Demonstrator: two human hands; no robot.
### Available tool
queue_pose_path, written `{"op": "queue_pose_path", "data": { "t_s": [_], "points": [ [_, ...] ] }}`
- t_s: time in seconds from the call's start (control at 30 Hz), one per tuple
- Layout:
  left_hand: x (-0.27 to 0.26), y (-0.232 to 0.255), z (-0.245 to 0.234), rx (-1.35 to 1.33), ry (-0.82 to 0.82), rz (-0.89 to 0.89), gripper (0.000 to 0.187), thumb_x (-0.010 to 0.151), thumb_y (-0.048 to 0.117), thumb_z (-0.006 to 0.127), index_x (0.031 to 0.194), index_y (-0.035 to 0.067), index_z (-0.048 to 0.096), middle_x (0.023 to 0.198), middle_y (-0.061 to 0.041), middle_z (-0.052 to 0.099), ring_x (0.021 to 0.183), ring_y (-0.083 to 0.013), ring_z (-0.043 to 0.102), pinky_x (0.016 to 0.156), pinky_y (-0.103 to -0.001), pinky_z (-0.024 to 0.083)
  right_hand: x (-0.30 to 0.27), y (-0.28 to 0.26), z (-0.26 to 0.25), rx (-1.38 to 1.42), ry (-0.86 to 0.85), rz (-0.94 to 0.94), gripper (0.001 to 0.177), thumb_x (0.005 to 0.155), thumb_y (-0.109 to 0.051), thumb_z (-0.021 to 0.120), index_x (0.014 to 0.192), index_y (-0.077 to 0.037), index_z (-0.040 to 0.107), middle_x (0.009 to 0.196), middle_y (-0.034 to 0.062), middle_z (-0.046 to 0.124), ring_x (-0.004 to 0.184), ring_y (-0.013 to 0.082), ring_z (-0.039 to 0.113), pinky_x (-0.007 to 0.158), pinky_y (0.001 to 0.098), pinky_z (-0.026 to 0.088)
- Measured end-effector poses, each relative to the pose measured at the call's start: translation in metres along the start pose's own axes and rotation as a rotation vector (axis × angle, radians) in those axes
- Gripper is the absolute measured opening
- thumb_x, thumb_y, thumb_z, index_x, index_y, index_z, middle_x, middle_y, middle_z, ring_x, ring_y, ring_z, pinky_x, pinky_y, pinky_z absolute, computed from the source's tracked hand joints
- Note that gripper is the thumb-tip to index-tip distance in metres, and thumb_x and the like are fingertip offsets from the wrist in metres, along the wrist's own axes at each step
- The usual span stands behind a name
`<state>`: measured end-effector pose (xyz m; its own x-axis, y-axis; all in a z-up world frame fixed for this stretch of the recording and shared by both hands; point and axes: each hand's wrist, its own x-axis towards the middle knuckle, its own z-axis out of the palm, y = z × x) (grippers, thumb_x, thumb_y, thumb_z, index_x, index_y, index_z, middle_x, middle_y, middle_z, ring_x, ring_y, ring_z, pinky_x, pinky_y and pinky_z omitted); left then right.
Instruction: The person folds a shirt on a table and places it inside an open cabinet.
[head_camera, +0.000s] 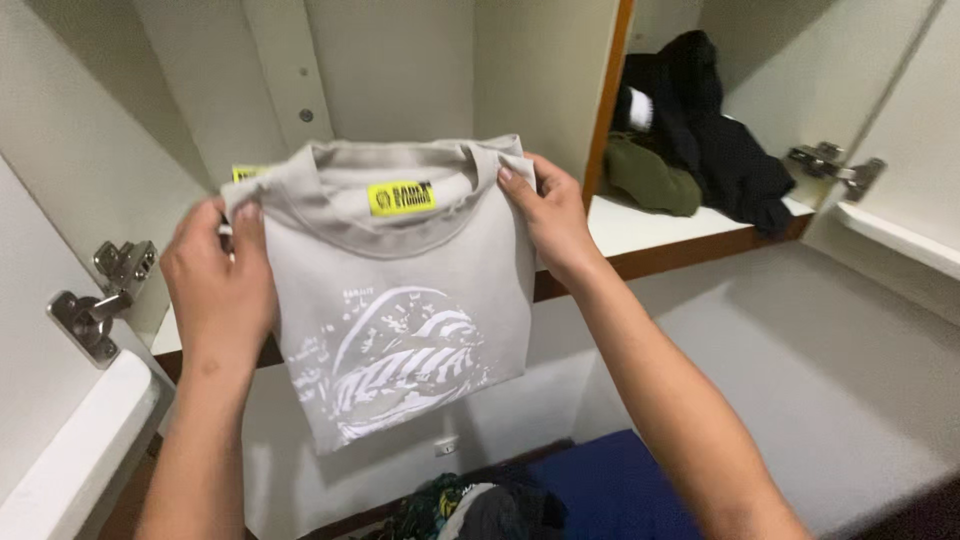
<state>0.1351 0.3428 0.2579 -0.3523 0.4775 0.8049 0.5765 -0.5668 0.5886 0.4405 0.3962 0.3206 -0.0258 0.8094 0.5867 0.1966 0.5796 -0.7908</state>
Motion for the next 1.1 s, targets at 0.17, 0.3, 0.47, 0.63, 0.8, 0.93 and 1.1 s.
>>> {"op": "queue_pose_path", "data": {
  "t_s": [0.17, 0.3, 0.47, 0.63, 0.8, 0.93, 1.1],
  "points": [
    [0.032, -0.040, 0.031, 0.065, 0.018, -0.062, 0.030, 0.114, 0.021, 0.056, 0.110, -0.008, 0.065, 0.097, -0.027, 0.068, 0.088, -0.0415, 0.065, 0.082, -0.050, 0.049, 0.040, 0.028, 0.016, 0.142, -0.055, -0.099, 0.029, 0.101, -0.018, 0.066, 0.123, 0.001, 0.067, 0.107, 0.0087, 0.076, 0.091, 0.0114, 0.070, 0.083, 0.0274, 0.058],
    [0.064, -0.070, 0.051, 0.075, -0.033, -0.215, 0.038, 0.110, 0.030, 0.054, 0.108, -0.006, 0.065, 0.099, -0.028, 0.069, 0.091, -0.0425, 0.068, 0.085, -0.053, 0.049, 0.076, 0.043, 0.026, 0.116, -0.053, -0.064, 0.030, 0.101, -0.019, 0.066, 0.122, 0.002, 0.069, 0.105, 0.0103, 0.077, 0.088, 0.0124, 0.071, 0.080, 0.0280, 0.059],
    [0.116, -0.112, 0.087, 0.099, -0.042, -0.332, 0.044, 0.106, 0.034, 0.053, 0.114, -0.008, 0.065, 0.112, -0.033, 0.066, 0.109, -0.0492, 0.064, 0.095, -0.052, 0.046, 0.136, 0.046, 0.038, -0.179, -0.044, 0.098, 0.030, 0.097, -0.023, 0.067, 0.119, -0.001, 0.070, 0.095, 0.0106, 0.079, 0.077, 0.0144, 0.076, 0.073, 0.0282, 0.063],
    [0.154, -0.142, 0.111, 0.268, -0.209, -0.454, 0.047, 0.105, 0.035, 0.052, 0.120, -0.008, 0.066, 0.124, -0.033, 0.064, 0.119, -0.0489, 0.060, 0.104, -0.050, 0.046, 0.175, 0.045, 0.049, -0.269, -0.163, 0.250, 0.032, 0.095, -0.027, 0.070, 0.112, 0.000, 0.073, 0.092, 0.0124, 0.077, 0.073, 0.0171, 0.073, 0.066, 0.0329, 0.060],
    [0.187, -0.141, 0.118, 0.276, -0.276, -0.492, 0.046, 0.105, 0.033, 0.052, 0.121, -0.008, 0.066, 0.127, -0.033, 0.064, 0.122, -0.0469, 0.061, 0.106, -0.047, 0.048, 0.197, 0.044, 0.054, -0.421, -0.129, 0.301, 0.035, 0.094, -0.031, 0.072, 0.112, 0.000, 0.070, 0.093, 0.0130, 0.076, 0.075, 0.0167, 0.072, 0.066, 0.0332, 0.059],
    [0.199, -0.131, 0.131, 0.279, -0.406, -0.566, 0.049, 0.104, 0.037, 0.045, 0.122, -0.004, 0.065, 0.132, -0.030, 0.059, 0.124, -0.0465, 0.059, 0.106, -0.048, 0.046, 0.198, 0.021, 0.041, -0.470, -0.166, 0.174, 0.038, 0.096, -0.031, 0.074, 0.107, 0.005, 0.073, 0.091, 0.0165, 0.074, 0.073, 0.0193, 0.068, 0.066, 0.0353, 0.056],
    [0.224, -0.138, 0.101, 0.496, -0.611, -0.250, 0.056, 0.110, 0.036, 0.035, 0.127, -0.009, 0.061, 0.132, -0.036, 0.058, 0.122, -0.0535, 0.057, 0.106, -0.052, 0.044, 0.187, -0.007, 0.050, -0.433, -0.137, 0.187, 0.036, 0.094, -0.032, 0.072, 0.107, 0.001, 0.074, 0.088, 0.0166, 0.076, 0.069, 0.0214, 0.071, 0.062, 0.0391, 0.058]
  ]
}}
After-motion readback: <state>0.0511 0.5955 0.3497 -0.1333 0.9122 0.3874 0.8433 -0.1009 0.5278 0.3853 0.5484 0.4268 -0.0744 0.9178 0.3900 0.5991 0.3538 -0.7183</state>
